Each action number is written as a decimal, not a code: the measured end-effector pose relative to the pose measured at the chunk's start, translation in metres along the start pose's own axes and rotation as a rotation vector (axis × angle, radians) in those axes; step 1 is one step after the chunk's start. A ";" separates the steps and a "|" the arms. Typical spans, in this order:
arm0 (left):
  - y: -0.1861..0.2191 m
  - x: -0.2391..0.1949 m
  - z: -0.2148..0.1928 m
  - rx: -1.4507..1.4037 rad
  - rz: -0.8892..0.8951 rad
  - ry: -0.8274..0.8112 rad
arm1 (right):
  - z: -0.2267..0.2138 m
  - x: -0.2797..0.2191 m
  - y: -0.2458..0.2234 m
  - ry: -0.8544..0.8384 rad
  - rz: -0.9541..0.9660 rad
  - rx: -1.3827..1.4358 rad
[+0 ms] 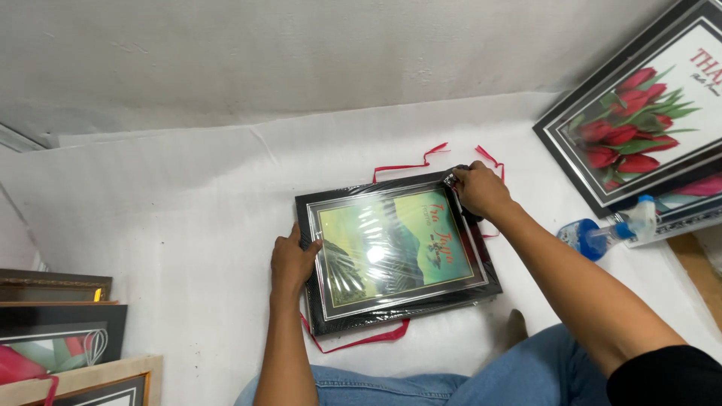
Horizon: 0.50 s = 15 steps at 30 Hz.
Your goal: Cleaning the glass and backing of multiple picture frames using spray cleaner and a cloth
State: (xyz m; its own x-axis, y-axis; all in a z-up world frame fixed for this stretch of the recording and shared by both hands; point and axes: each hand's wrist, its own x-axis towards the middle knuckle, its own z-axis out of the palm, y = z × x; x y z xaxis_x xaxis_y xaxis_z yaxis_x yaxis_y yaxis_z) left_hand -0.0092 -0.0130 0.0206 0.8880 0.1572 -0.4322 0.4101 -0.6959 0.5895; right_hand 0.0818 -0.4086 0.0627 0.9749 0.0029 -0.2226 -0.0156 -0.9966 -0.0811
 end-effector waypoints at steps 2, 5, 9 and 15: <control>-0.004 0.006 0.004 0.008 0.004 -0.003 | 0.008 0.016 -0.007 0.005 -0.018 0.000; 0.009 -0.006 -0.004 -0.025 -0.030 -0.012 | 0.026 0.029 0.005 -0.052 -0.056 -0.052; 0.002 0.000 -0.002 -0.030 -0.039 -0.020 | 0.018 0.021 0.024 -0.092 -0.048 -0.108; 0.004 0.001 -0.002 -0.021 -0.056 -0.027 | 0.058 0.026 0.108 -0.155 0.225 -0.240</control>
State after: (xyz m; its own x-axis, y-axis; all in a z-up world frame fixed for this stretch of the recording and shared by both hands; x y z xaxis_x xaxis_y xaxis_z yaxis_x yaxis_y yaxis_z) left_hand -0.0063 -0.0142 0.0245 0.8578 0.1762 -0.4827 0.4634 -0.6714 0.5784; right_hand 0.0922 -0.5113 -0.0081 0.9074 -0.2246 -0.3553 -0.1553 -0.9646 0.2131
